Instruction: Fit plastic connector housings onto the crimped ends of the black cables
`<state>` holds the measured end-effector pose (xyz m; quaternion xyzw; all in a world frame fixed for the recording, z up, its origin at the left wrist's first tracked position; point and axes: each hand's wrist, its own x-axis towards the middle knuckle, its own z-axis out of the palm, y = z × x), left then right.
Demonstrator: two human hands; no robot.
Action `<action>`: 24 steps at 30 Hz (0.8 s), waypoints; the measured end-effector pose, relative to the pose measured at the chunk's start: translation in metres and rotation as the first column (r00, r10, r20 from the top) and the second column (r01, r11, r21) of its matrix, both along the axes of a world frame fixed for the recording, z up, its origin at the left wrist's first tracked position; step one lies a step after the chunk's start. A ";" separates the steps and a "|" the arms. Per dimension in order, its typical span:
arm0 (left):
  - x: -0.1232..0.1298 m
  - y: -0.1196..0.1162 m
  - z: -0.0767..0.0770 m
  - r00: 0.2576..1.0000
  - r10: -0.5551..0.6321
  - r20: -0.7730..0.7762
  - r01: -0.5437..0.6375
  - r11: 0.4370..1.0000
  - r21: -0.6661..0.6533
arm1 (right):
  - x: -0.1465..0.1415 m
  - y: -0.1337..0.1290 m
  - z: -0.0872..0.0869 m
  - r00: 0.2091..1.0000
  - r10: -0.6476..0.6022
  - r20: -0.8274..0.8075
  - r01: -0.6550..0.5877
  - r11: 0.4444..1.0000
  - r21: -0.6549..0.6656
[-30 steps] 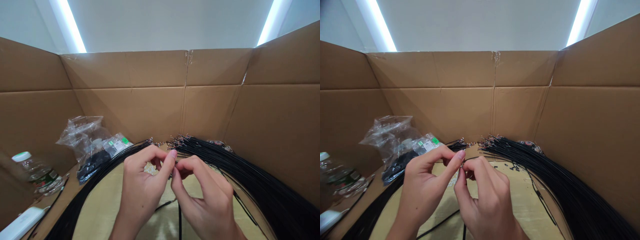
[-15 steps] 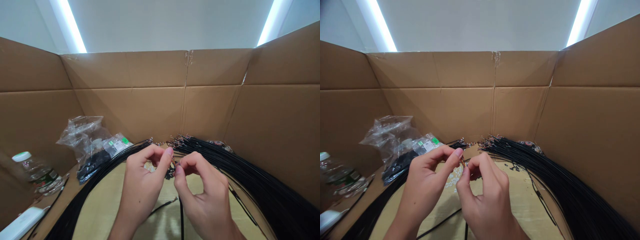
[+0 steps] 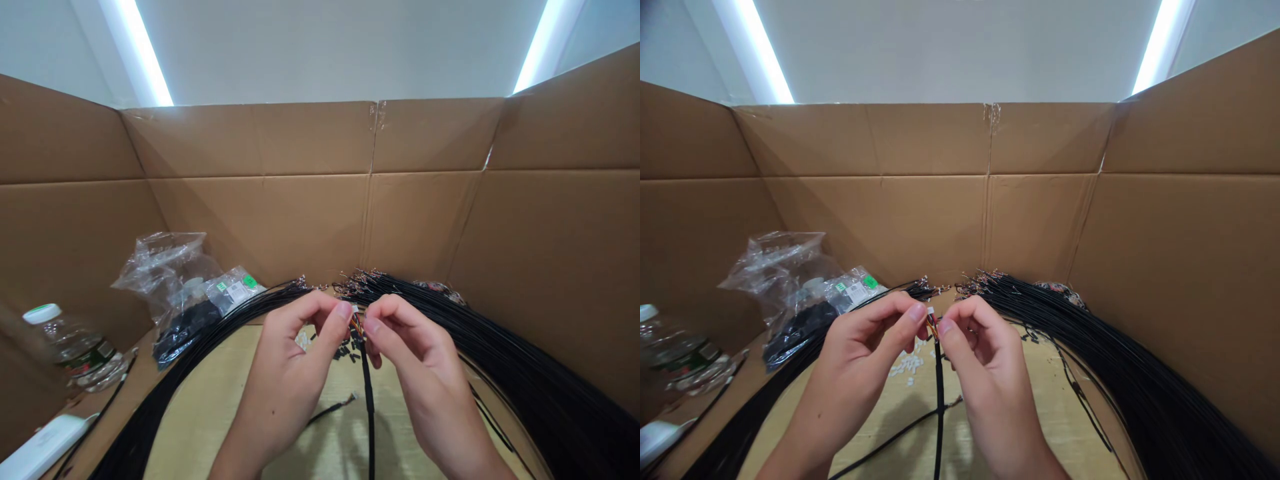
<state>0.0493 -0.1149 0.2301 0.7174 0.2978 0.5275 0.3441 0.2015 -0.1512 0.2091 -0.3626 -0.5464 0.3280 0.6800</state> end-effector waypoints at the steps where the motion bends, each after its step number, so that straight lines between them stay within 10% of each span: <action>1: 0.000 -0.001 0.000 1.000 0.000 -0.003 0.000 1.000 0.005 | 0.000 0.000 0.000 1.000 0.008 0.012 -0.008 1.000 0.001; 9: -0.001 -0.001 -0.002 0.996 -0.083 0.027 0.083 0.996 0.015 | 0.005 -0.002 0.002 0.984 0.174 0.035 -0.172 0.984 -0.048; 24: -0.002 -0.005 0.001 0.997 -0.081 0.002 0.081 0.996 0.031 | 0.013 0.000 0.002 0.810 0.486 -0.329 -0.569 0.786 -0.239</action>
